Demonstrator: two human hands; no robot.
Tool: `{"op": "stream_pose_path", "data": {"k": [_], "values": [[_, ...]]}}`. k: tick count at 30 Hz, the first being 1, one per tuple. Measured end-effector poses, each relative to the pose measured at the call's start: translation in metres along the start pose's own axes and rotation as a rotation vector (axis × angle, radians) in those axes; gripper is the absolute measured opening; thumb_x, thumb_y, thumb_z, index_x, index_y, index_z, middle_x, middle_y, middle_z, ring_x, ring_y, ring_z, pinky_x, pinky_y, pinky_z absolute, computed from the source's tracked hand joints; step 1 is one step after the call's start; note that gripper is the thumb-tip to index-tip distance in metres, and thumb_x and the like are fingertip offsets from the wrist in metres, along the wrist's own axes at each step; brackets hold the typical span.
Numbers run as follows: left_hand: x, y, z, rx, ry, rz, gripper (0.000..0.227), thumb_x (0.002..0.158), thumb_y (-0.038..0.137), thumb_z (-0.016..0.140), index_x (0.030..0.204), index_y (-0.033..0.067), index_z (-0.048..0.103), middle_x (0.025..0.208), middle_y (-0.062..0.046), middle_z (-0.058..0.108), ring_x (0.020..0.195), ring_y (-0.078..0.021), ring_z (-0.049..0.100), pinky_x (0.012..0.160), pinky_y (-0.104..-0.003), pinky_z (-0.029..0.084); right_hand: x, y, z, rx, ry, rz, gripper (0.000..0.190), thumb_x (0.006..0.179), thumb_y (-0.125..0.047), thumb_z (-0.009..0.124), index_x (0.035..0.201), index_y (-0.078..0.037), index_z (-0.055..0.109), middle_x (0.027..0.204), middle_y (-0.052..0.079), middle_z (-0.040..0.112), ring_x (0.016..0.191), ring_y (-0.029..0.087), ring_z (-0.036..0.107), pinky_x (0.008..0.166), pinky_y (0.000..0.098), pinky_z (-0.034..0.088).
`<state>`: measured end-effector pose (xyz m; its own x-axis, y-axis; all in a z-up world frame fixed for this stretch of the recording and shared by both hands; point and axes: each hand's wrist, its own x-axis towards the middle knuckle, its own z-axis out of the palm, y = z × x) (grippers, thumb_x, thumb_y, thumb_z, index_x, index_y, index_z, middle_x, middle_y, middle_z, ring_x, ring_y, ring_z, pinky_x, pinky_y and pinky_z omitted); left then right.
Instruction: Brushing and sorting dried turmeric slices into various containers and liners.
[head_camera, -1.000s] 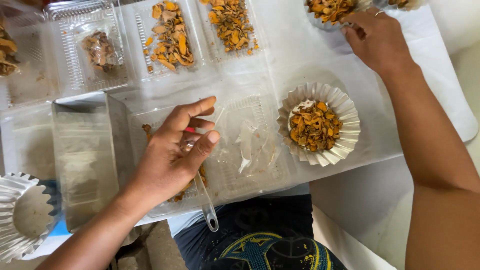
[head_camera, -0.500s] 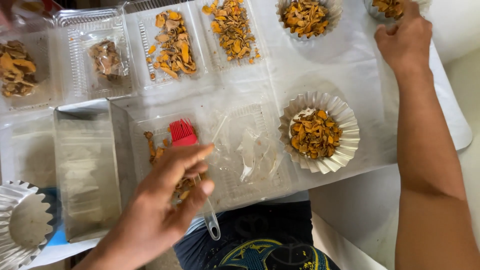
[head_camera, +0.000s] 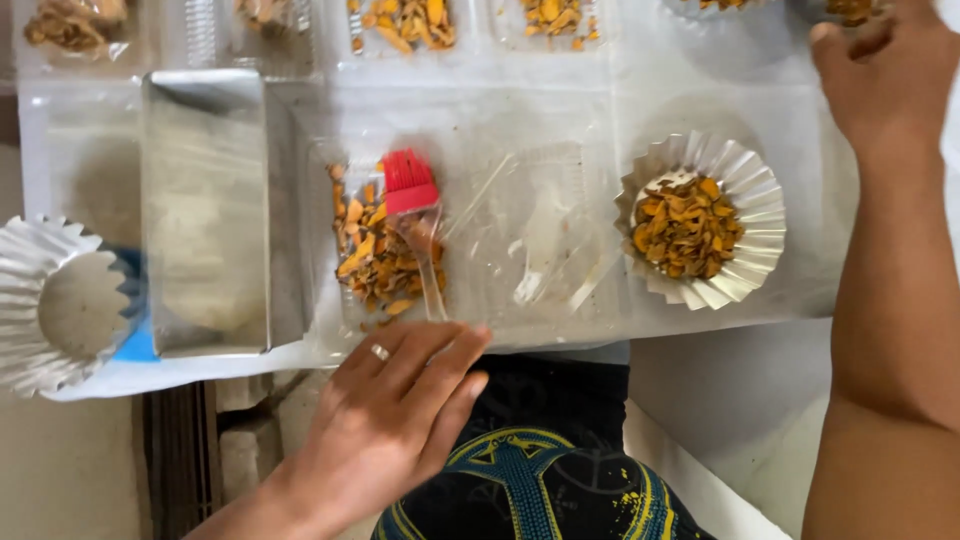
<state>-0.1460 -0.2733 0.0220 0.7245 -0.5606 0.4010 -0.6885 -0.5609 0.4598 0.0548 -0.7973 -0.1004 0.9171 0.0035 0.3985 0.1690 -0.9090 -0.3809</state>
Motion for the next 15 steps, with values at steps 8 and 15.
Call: {"op": "stream_pose_path", "data": {"k": [8, 15], "values": [[0.050, -0.058, 0.058, 0.749, 0.085, -0.172, 0.049, 0.089, 0.041, 0.082, 0.125, 0.0123, 0.066, 0.096, -0.005, 0.065, 0.092, -0.0279, 0.069, 0.074, -0.037, 0.055, -0.074, -0.215, -0.060, -0.031, -0.266, -0.184, 0.039, 0.110, -0.018, 0.081, 0.141, 0.004, 0.072, 0.109, 0.011, 0.074, 0.093, 0.020, 0.071, 0.091, 0.0375, 0.057], [0.068, -0.109, 0.122, 0.917, 0.078, -0.274, 0.082, 0.069, 0.061, 0.088, 0.133, 0.0154, 0.065, 0.100, -0.011, 0.069, 0.103, -0.0323, 0.069, 0.084, -0.041, 0.057, -0.120, -0.238, -0.066, 0.038, -0.157, -0.358, 0.038, 0.102, -0.020, 0.081, 0.136, -0.008, 0.068, 0.121, 0.010, 0.077, 0.102, 0.021, 0.074, 0.077, 0.0366, 0.059]]}}
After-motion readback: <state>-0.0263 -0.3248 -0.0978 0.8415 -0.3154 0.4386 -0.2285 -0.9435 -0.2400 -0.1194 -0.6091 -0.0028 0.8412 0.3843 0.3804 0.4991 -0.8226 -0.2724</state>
